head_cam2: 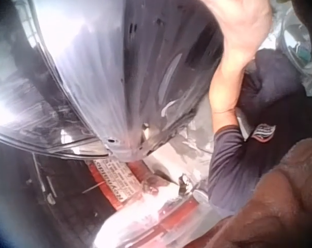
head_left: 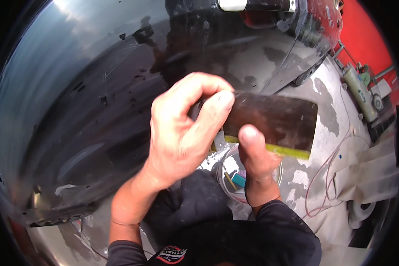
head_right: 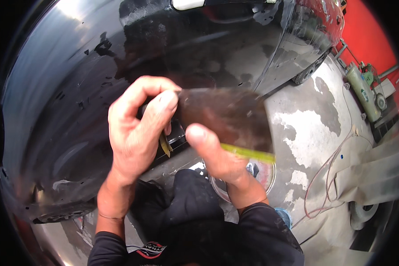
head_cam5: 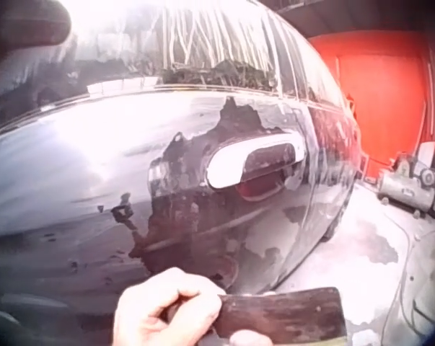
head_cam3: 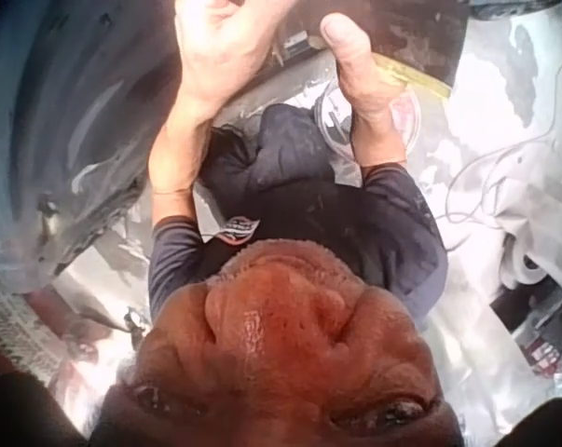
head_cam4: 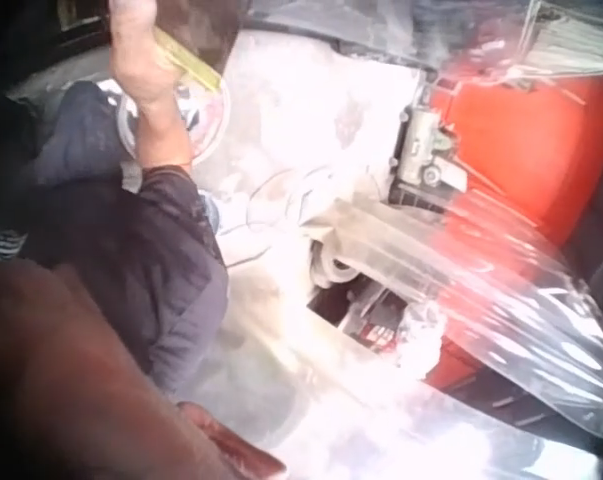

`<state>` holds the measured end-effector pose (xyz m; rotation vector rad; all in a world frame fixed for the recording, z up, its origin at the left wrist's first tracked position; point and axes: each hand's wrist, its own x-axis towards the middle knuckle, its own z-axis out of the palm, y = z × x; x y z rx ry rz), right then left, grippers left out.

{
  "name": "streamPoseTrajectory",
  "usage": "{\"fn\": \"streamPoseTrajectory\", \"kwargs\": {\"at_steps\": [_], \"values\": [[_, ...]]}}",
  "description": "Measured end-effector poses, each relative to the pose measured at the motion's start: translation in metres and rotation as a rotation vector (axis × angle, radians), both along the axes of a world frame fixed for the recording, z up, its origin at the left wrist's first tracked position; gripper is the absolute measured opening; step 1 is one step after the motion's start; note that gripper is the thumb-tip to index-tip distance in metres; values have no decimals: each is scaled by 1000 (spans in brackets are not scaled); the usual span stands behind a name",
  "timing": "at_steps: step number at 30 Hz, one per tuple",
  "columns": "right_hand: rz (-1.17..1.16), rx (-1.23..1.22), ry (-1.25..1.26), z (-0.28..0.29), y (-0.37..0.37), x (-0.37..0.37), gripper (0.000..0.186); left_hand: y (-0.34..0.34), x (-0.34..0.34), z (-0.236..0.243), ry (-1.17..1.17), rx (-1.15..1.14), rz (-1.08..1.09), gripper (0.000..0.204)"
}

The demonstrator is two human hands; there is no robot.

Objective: Sanding and prepping the area around a car door handle using a scraper and sponge for auto body work.

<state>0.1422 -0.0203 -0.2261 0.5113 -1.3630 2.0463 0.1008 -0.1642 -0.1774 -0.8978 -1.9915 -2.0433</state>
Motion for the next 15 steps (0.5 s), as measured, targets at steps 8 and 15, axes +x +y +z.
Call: {"fn": "streamPoseTrajectory", "kwargs": {"at_steps": [8,15], "values": [[-784,526,427,51,29,-81,15,24,-45,27,740,-265,602,33],[-555,432,248,92,40,-101,17,38,-40,28,692,-456,758,36]]}}
